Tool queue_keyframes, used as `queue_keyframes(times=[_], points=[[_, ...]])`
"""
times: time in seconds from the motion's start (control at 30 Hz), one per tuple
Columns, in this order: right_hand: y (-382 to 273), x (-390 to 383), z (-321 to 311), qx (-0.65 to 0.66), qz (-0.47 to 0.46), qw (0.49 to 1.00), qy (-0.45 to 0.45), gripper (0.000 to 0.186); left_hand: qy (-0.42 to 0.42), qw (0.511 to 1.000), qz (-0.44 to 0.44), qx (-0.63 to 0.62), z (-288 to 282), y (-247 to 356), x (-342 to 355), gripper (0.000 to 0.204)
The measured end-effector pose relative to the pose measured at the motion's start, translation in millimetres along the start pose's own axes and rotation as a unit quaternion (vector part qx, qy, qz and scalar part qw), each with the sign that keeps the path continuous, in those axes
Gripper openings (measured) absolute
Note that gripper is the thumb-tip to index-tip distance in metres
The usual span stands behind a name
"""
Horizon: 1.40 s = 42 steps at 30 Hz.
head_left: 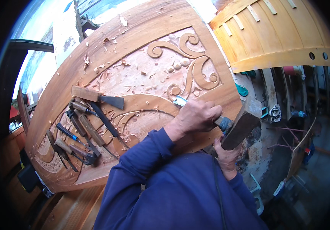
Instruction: The person carves a decorative floral design into a wooden panel using a chisel and a wooden mallet.
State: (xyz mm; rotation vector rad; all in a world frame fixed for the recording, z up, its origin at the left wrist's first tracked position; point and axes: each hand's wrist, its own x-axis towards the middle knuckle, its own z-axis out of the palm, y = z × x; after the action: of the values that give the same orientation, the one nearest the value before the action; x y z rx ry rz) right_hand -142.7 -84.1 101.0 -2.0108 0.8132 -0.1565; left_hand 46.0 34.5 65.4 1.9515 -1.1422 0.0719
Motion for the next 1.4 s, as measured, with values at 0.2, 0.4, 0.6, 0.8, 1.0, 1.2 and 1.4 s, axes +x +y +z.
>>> queue_keyframes(times=[0.2,0.4,0.6,0.8,1.0,1.2,1.4], points=[[-5.3,-4.5,-3.5,0.16,-0.039,0.986,0.017,0.044,-0.008,0.999,0.018,-0.03,-3.8,-2.1,-5.3,0.019],[32.1,0.0,-9.7,-0.218,-0.327,0.919,0.025,0.069,-0.041,0.997,0.042,-0.048,-12.6,-4.4,-11.1,0.023],[16.9,12.6,-13.4,-0.188,-0.397,0.898,0.03,0.069,-0.088,0.992,0.061,-0.065,-16.6,-6.5,-17.8,0.015],[12.4,10.0,-17.2,-0.117,-0.379,0.918,0.019,0.073,-0.12,0.988,0.075,-0.068,-25.4,-10.4,-20.9,0.016],[31.5,13.1,-15.0,-0.147,-0.422,0.895,-0.013,0.072,-0.141,0.982,0.087,-0.089,-27.1,-12.4,-21.8,0.018],[25.9,7.5,-7.6,-0.138,-0.446,0.884,0.021,0.064,-0.168,0.972,0.134,-0.101,-28.1,-15.5,-28.6,0.022],[7.3,1.5,-7.6,-0.072,-0.479,0.874,0.04,0.065,-0.184,0.96,0.157,-0.14,-36.6,-24.0,-30.1,0.026]])
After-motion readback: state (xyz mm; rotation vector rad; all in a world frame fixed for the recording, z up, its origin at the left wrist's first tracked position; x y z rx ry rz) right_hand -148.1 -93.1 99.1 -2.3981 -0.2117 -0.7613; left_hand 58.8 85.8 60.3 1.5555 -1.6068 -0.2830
